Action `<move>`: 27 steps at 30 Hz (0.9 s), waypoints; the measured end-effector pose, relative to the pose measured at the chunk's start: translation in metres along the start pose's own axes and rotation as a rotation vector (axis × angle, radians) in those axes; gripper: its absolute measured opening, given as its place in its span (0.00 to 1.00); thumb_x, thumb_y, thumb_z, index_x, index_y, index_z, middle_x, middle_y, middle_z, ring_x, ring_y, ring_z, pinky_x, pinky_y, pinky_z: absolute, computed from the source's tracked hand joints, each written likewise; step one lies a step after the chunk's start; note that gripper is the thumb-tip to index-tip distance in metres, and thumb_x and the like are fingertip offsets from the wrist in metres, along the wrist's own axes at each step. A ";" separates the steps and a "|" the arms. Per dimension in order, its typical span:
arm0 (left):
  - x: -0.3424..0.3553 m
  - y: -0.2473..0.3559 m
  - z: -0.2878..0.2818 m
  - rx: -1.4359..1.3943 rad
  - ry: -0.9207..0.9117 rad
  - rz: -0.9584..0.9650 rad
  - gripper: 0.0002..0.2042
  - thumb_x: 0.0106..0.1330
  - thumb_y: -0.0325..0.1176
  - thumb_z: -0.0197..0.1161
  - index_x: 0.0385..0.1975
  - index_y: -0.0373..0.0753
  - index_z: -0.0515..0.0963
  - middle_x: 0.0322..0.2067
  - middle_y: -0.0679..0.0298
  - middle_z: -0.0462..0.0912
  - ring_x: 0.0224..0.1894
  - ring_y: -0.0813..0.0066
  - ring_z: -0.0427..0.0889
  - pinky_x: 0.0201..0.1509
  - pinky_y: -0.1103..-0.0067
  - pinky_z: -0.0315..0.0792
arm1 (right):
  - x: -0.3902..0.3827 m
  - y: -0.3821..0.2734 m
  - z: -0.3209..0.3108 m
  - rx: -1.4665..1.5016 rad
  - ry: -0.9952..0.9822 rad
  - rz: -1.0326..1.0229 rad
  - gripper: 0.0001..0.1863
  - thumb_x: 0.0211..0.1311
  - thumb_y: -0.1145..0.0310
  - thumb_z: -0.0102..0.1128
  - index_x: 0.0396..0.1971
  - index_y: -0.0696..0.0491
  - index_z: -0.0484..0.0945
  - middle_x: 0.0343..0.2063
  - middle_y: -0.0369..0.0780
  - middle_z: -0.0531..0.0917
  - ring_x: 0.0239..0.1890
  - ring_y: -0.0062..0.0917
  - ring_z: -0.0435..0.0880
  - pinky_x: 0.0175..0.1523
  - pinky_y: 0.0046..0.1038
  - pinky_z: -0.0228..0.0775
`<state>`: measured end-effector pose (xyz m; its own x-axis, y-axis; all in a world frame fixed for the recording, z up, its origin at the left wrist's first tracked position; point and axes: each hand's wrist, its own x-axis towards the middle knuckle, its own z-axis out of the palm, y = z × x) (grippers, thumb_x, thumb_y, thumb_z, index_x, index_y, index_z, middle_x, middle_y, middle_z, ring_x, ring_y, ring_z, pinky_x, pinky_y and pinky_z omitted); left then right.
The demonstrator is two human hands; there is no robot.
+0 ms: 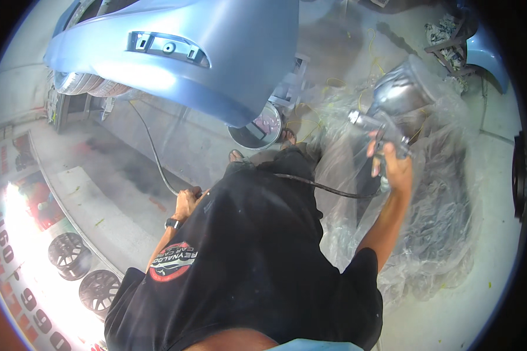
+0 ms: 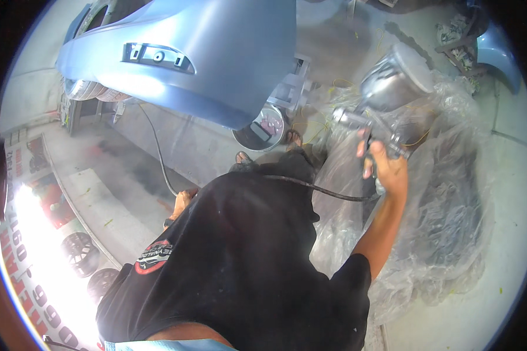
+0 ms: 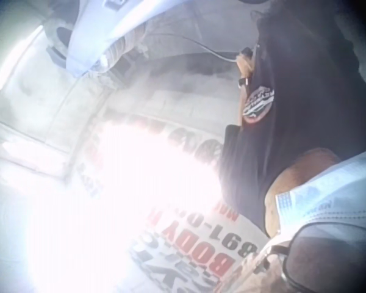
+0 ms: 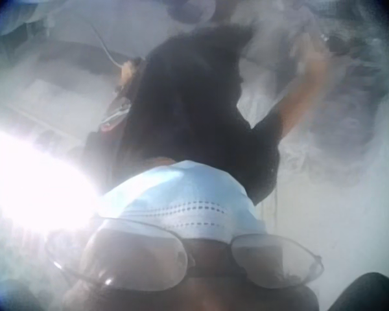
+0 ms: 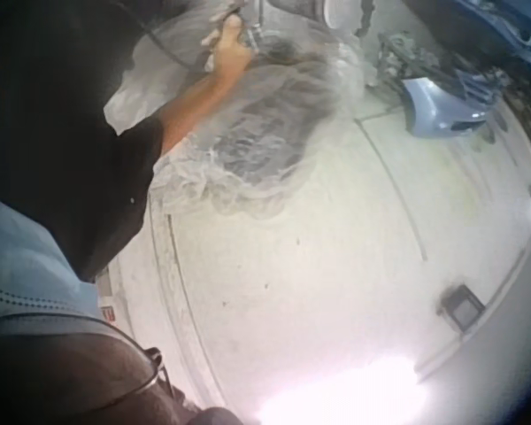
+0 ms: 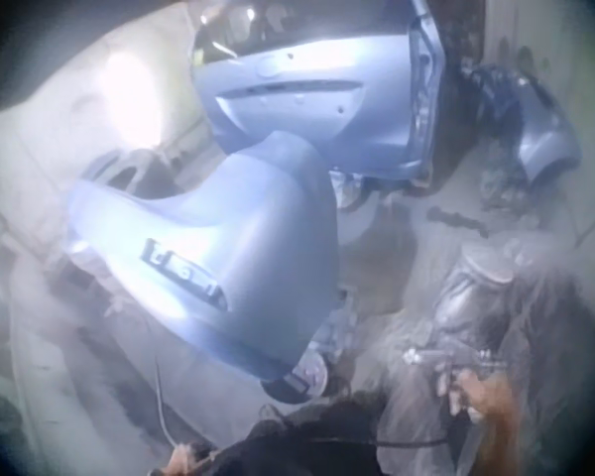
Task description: The person paints a blue car bumper using a spray gun, moving the tool across the surface and holding the hose by hand.
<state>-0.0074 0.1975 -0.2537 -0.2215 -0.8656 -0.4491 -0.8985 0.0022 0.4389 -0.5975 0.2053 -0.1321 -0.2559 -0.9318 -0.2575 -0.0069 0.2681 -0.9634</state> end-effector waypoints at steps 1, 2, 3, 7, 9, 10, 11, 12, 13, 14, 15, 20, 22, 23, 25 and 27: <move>0.001 0.003 -0.002 -0.003 -0.005 -0.002 0.29 0.66 0.56 0.64 0.21 0.30 0.76 0.16 0.45 0.73 0.19 0.45 0.72 0.28 0.62 0.69 | -0.006 0.006 -0.001 0.012 -0.087 -0.008 0.32 0.72 0.44 0.56 0.50 0.64 0.79 0.28 0.42 0.84 0.14 0.19 0.73 0.19 0.22 0.65; 0.001 0.007 -0.004 -0.006 -0.011 -0.004 0.29 0.66 0.56 0.64 0.21 0.30 0.76 0.16 0.44 0.73 0.19 0.44 0.72 0.28 0.62 0.69 | -0.007 0.010 -0.001 0.018 -0.113 0.006 0.32 0.72 0.44 0.56 0.49 0.64 0.79 0.28 0.42 0.84 0.14 0.19 0.73 0.19 0.22 0.65; 0.002 0.011 -0.006 -0.011 -0.026 -0.020 0.29 0.66 0.56 0.64 0.21 0.30 0.76 0.16 0.44 0.73 0.20 0.44 0.72 0.28 0.62 0.69 | -0.006 0.013 0.000 0.025 -0.141 0.020 0.33 0.72 0.43 0.56 0.49 0.64 0.79 0.27 0.42 0.84 0.14 0.19 0.72 0.19 0.22 0.64; 0.007 0.028 -0.016 -0.001 -0.070 -0.055 0.29 0.64 0.57 0.65 0.21 0.29 0.76 0.16 0.45 0.73 0.20 0.45 0.72 0.29 0.62 0.69 | 0.018 0.030 -0.006 0.035 -0.011 0.089 0.31 0.71 0.43 0.58 0.48 0.61 0.81 0.29 0.40 0.85 0.14 0.18 0.72 0.19 0.21 0.64; 0.008 0.036 -0.019 0.010 -0.079 -0.068 0.30 0.64 0.56 0.66 0.21 0.29 0.76 0.16 0.45 0.73 0.19 0.48 0.71 0.28 0.62 0.69 | 0.042 0.038 -0.013 0.038 0.092 0.106 0.30 0.71 0.43 0.59 0.48 0.59 0.82 0.29 0.39 0.86 0.14 0.18 0.72 0.19 0.22 0.64; 0.007 0.045 -0.023 0.012 -0.082 -0.081 0.29 0.64 0.56 0.66 0.21 0.28 0.76 0.15 0.46 0.73 0.18 0.50 0.70 0.28 0.63 0.69 | 0.056 0.042 -0.020 0.040 0.122 0.108 0.29 0.71 0.44 0.59 0.48 0.59 0.82 0.30 0.39 0.86 0.14 0.18 0.73 0.19 0.22 0.64; 0.007 0.051 -0.025 0.015 -0.086 -0.092 0.29 0.64 0.56 0.66 0.21 0.28 0.76 0.15 0.46 0.73 0.18 0.52 0.70 0.28 0.63 0.69 | 0.066 0.046 -0.024 0.042 0.154 0.110 0.28 0.72 0.45 0.58 0.48 0.59 0.82 0.30 0.39 0.86 0.14 0.18 0.73 0.19 0.22 0.64; 0.007 0.052 -0.025 0.041 -0.096 -0.100 0.29 0.64 0.55 0.67 0.20 0.28 0.76 0.15 0.46 0.73 0.17 0.54 0.70 0.27 0.63 0.68 | 0.072 0.049 -0.025 0.033 0.200 0.102 0.28 0.73 0.45 0.57 0.49 0.58 0.82 0.30 0.39 0.85 0.14 0.18 0.72 0.19 0.22 0.64; 0.005 0.052 -0.026 0.066 -0.106 -0.113 0.29 0.64 0.55 0.67 0.20 0.28 0.76 0.14 0.47 0.73 0.17 0.56 0.69 0.27 0.64 0.68 | 0.077 0.053 -0.023 0.025 0.243 0.097 0.28 0.73 0.44 0.55 0.51 0.57 0.82 0.29 0.39 0.85 0.14 0.18 0.72 0.19 0.21 0.64; 0.003 0.052 -0.027 0.091 -0.117 -0.126 0.29 0.64 0.55 0.67 0.20 0.28 0.76 0.14 0.47 0.73 0.17 0.57 0.69 0.26 0.64 0.68 | 0.080 0.057 -0.022 0.016 0.286 0.091 0.29 0.74 0.44 0.54 0.52 0.57 0.81 0.29 0.39 0.84 0.14 0.17 0.72 0.19 0.21 0.65; 0.002 0.053 -0.027 0.095 -0.121 -0.130 0.29 0.64 0.54 0.67 0.20 0.28 0.76 0.14 0.47 0.73 0.16 0.58 0.68 0.26 0.64 0.67 | 0.077 0.059 -0.022 -0.011 0.284 0.113 0.30 0.74 0.43 0.54 0.52 0.57 0.81 0.30 0.39 0.84 0.15 0.17 0.72 0.20 0.21 0.65; -0.007 0.070 -0.028 0.103 -0.146 -0.224 0.29 0.63 0.54 0.68 0.21 0.27 0.78 0.14 0.49 0.75 0.17 0.60 0.71 0.28 0.65 0.69 | 0.028 0.075 -0.010 0.107 0.029 0.212 0.27 0.74 0.47 0.56 0.51 0.59 0.81 0.31 0.39 0.85 0.19 0.19 0.75 0.20 0.21 0.65; -0.005 0.078 -0.031 0.101 -0.143 -0.221 0.29 0.63 0.55 0.68 0.21 0.27 0.78 0.14 0.49 0.76 0.18 0.59 0.74 0.28 0.65 0.70 | 0.020 0.083 -0.009 0.158 -0.090 0.210 0.25 0.74 0.49 0.57 0.51 0.58 0.81 0.31 0.40 0.85 0.23 0.20 0.77 0.19 0.21 0.65; -0.004 0.079 -0.032 0.101 -0.141 -0.217 0.29 0.63 0.56 0.68 0.21 0.28 0.79 0.15 0.50 0.77 0.18 0.59 0.76 0.29 0.65 0.71 | 0.021 0.087 -0.009 0.157 -0.140 0.214 0.24 0.74 0.50 0.57 0.51 0.58 0.81 0.32 0.40 0.85 0.24 0.20 0.78 0.19 0.21 0.65; -0.003 0.078 -0.034 0.121 -0.158 -0.218 0.30 0.63 0.57 0.68 0.20 0.28 0.79 0.15 0.50 0.78 0.19 0.58 0.78 0.30 0.65 0.72 | 0.030 0.093 -0.002 0.207 -0.114 0.224 0.23 0.74 0.51 0.58 0.50 0.58 0.81 0.31 0.41 0.85 0.21 0.20 0.78 0.19 0.21 0.64; -0.002 0.073 -0.036 0.146 -0.166 -0.215 0.31 0.63 0.59 0.68 0.20 0.29 0.79 0.15 0.50 0.78 0.20 0.58 0.78 0.30 0.65 0.72 | 0.053 0.107 -0.007 0.113 -0.056 0.329 0.23 0.73 0.50 0.59 0.49 0.57 0.82 0.29 0.40 0.85 0.17 0.20 0.75 0.18 0.22 0.64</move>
<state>-0.0589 0.1812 -0.1926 -0.0682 -0.7602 -0.6461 -0.9738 -0.0901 0.2089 -0.6183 0.1861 -0.2487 -0.1728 -0.8128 -0.5563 0.1745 0.5306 -0.8295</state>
